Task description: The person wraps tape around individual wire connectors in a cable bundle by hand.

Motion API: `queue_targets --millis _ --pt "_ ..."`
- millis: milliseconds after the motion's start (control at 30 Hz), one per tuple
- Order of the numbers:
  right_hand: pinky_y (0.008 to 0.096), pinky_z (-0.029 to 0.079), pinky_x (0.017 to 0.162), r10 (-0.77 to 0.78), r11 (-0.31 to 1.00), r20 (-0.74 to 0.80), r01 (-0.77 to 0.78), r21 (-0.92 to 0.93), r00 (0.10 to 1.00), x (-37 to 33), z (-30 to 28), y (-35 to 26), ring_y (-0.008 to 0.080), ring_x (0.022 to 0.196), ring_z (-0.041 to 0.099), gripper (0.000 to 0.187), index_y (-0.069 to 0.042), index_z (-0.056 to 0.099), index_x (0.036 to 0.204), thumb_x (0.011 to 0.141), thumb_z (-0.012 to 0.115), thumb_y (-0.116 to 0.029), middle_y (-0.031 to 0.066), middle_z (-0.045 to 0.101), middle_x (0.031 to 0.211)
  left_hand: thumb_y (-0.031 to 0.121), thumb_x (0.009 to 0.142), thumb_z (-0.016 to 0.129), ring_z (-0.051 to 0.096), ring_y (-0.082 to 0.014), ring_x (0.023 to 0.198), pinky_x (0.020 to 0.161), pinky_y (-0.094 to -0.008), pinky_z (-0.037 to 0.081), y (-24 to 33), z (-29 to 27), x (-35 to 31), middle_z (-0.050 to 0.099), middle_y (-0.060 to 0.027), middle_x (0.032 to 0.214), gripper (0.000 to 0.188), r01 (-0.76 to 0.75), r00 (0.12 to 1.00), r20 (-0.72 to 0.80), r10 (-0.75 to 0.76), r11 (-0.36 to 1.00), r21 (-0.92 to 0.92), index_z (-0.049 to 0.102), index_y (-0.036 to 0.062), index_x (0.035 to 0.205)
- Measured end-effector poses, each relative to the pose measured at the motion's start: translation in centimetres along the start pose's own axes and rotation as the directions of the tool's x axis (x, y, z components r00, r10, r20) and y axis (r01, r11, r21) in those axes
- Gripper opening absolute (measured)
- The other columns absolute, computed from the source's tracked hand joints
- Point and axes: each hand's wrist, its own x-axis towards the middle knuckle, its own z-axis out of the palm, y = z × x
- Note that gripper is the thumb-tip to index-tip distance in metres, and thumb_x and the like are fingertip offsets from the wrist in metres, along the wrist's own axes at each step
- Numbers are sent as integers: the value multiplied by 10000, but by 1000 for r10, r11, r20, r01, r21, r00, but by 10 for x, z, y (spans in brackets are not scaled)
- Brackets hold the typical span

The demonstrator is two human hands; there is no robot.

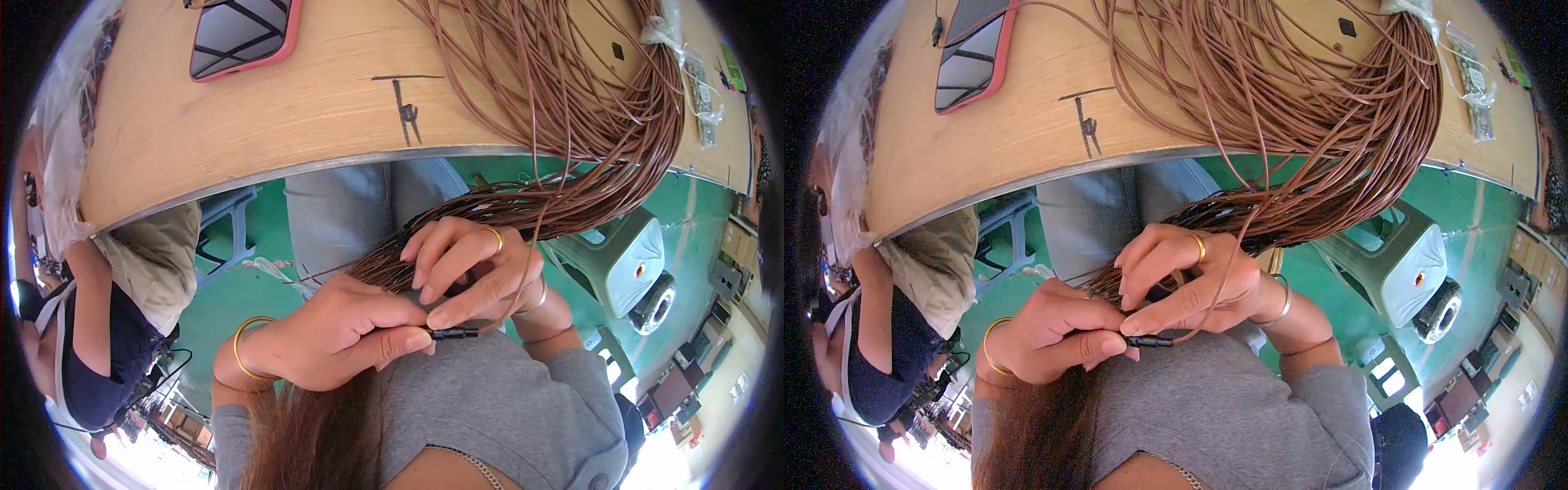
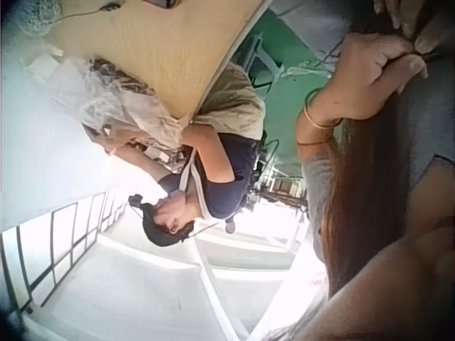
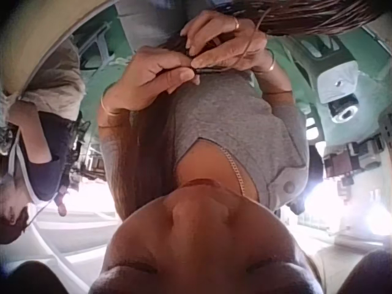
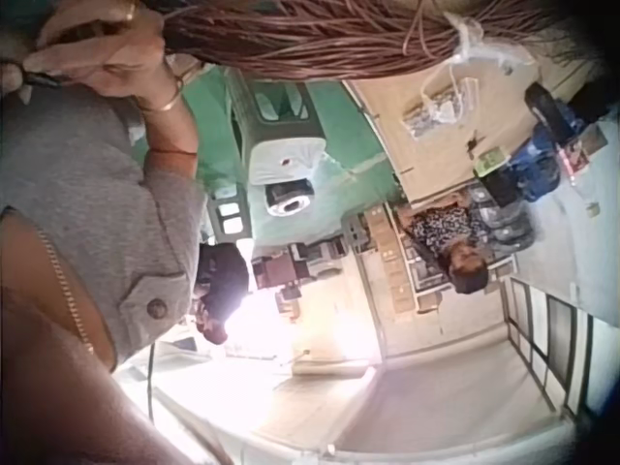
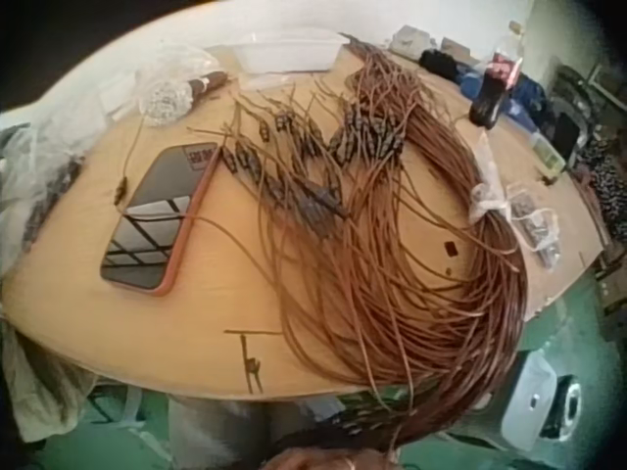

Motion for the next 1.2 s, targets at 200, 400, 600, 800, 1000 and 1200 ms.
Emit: queue_targets --millis 200,400,600,800,1000,1200 --pt "409 466 697 12 1000 -45 -13 -18 999 -3 1 1 223 737 529 57 -104 663 738 683 674 -116 35 587 747 123 799 567 506 -227 489 455 -303 389 2 0 0 506 -91 568 110 -85 996 -22 90 982 169 556 16 783" --pt "422 472 698 47 994 -74 -54 -92 996 0 -1 -1 244 754 523 129 -80 655 741 664 693 -177 32 595 724 103 771 596 534 -250 532 477 -305 421 -2 3 -3 555 -101 649 133 -151 977 -104 188 945 289 564 12 862" --pt "433 472 703 68 997 -132 -74 -38 989 -10 8 -4 260 775 528 127 -57 649 761 686 679 -155 61 597 736 108 774 594 535 -229 521 465 -283 424 5 13 -6 556 -99 643 131 -144 958 -176 228 909 392 572 5 852" --pt "340 451 715 307 950 -258 -312 21 916 -7 9 -11 248 808 546 128 28 578 869 741 574 39 139 576 814 225 863 498 447 -51 495 440 -191 346 -2 0 6 480 5 543 265 138 943 -277 -187 973 -186 568 -20 790" --pt "234 412 705 631 775 -273 -574 263 727 0 17 -25 126 841 510 135 37 537 921 794 502 65 89 520 895 230 870 476 312 -43 453 413 -179 245 -5 2 10 399 14 525 291 9 916 -268 -298 684 -730 540 -37 776" --pt "218 410 680 676 736 -307 -637 229 670 9 16 -31 97 788 499 125 48 534 924 802 506 50 73 523 880 222 878 462 321 -46 453 415 -179 253 -7 0 12 397 19 515 288 -18 907 -292 -304 665 -747 539 -39 784"
